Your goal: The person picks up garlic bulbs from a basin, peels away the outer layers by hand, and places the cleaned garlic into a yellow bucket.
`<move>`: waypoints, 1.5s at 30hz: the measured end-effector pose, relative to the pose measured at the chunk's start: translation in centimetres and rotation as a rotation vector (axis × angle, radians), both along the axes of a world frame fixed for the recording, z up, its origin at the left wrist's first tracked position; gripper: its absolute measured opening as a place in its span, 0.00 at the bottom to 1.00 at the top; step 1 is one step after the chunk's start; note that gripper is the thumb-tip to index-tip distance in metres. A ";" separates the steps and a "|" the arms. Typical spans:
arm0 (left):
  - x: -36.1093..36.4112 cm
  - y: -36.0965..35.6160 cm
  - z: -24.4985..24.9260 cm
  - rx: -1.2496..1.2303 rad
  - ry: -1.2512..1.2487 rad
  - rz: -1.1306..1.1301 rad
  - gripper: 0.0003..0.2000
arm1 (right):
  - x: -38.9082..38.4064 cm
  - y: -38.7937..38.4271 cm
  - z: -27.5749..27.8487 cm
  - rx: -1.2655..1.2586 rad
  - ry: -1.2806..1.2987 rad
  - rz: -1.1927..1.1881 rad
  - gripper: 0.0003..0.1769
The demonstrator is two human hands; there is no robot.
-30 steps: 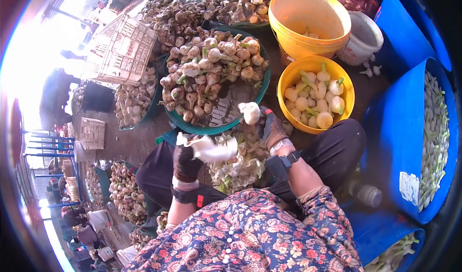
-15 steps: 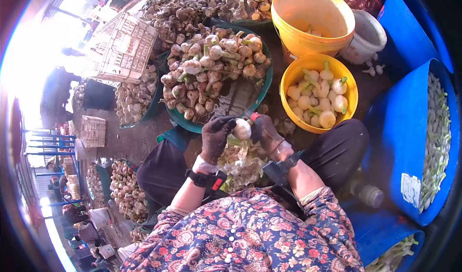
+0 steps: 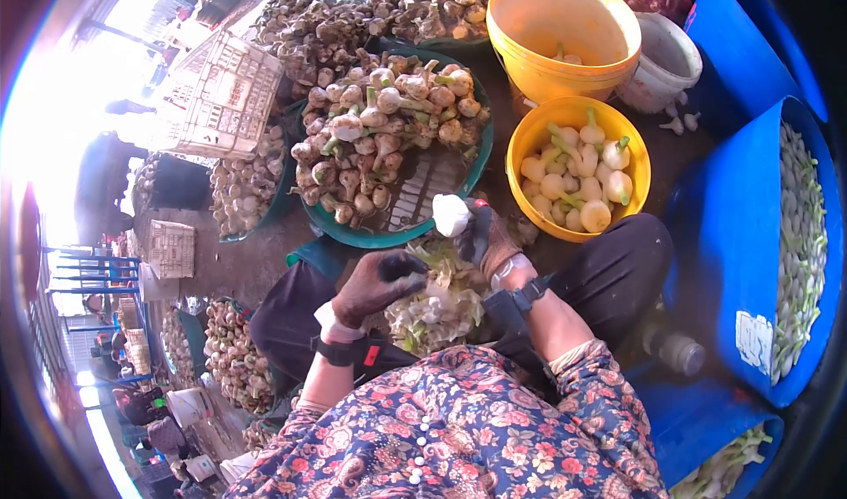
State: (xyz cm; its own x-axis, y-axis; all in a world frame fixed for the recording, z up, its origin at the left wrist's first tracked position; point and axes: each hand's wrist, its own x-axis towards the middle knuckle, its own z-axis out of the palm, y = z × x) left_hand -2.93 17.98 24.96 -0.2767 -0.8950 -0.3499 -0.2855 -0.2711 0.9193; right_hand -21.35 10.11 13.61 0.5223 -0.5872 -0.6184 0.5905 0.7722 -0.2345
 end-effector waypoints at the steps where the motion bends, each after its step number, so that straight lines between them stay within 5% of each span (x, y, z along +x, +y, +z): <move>1: -0.2 -0.4 0.0 -0.088 -0.189 0.013 0.15 | 0.1 0.0 0.1 -0.054 0.043 0.009 0.18; 4: -2.5 -1.7 -0.3 -0.401 -0.674 0.067 0.13 | 1.1 -0.3 -0.9 -0.039 0.239 -0.077 0.15; 7: -3.8 -2.5 -3.7 -0.464 -0.509 0.110 0.15 | 0.1 0.2 -1.2 -0.418 0.477 0.072 0.15; 9: -3.9 -2.1 -3.7 -0.132 0.020 0.201 0.16 | 0.2 -0.2 -0.5 -0.787 0.416 0.183 0.15; 10: -3.5 -2.0 -3.4 0.026 0.206 0.256 0.16 | -0.8 0.4 0.0 -1.244 0.720 0.255 0.15; 12: -1.7 -1.7 -2.6 0.150 0.775 0.190 0.19 | -0.8 0.1 0.5 -0.584 0.260 0.038 0.18; 13: -1.0 -1.5 -1.6 0.103 0.805 0.134 0.21 | -0.7 -0.2 0.7 -0.252 0.029 -0.069 0.19; 15: 0.2 -2.3 1.4 0.152 0.496 0.007 0.20 | -2.3 -0.7 1.7 -0.327 -0.294 -0.180 0.22; 17: 1.7 -4.5 0.7 -0.131 0.102 -0.092 0.25 | -3.6 -1.1 3.1 -0.435 -0.493 -0.297 0.25; 19: 4.5 -7.9 -2.1 -0.346 -0.492 0.140 0.28 | -4.4 -3.4 3.1 -0.474 -0.901 -0.243 0.28; 21: 7.9 -14.7 -3.5 -0.365 -0.579 0.484 0.33 | -5.1 -3.5 5.2 -0.309 -0.699 -0.213 0.41; 23: 10.0 -19.2 -7.0 -0.470 -1.056 0.673 0.40 | -4.0 -3.1 3.3 -0.137 -0.190 -0.151 0.43; 25: 11.1 -22.7 -8.4 -0.432 -1.110 0.641 0.44 | -1.5 -1.9 4.6 -0.164 0.091 -0.061 0.42; 29: 10.5 -24.9 -7.6 -0.173 -1.105 0.549 0.37 | 0.4 -1.7 3.5 -0.247 0.435 0.182 0.40; 31: 9.5 -22.5 -7.6 -0.240 -0.851 0.643 0.28 | 0.7 -1.0 2.9 -0.302 0.545 0.202 0.38; 33: 8.5 -18.5 -9.6 -0.128 -0.133 0.621 0.24 | 0.9 -0.4 2.3 -0.403 0.647 0.146 0.35; 35: 4.2 -12.2 -7.9 -0.116 0.100 0.534 0.22 | 1.1 -0.4 1.9 -0.527 0.805 0.149 0.31; 37: 1.3 -7.3 -8.3 -0.214 0.046 0.378 0.28 | 1.4 0.0 2.1 -0.714 1.007 0.158 0.29; 39: -1.0 -4.5 -6.6 -0.484 -0.320 0.198 0.31 | 1.4 0.4 2.9 -0.770 1.119 0.228 0.25; 45: -2.9 -2.7 -3.8 -0.633 -0.608 0.149 0.32 | 1.0 1.1 4.6 -0.957 1.273 0.392 0.20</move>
State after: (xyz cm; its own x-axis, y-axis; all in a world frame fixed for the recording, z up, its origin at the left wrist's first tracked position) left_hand -5.86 15.30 21.15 -0.0696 -0.9822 0.1744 -0.7749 0.1633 0.6106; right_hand -20.39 11.17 18.25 0.1918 -0.9485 -0.2520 -0.5303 0.1159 -0.8399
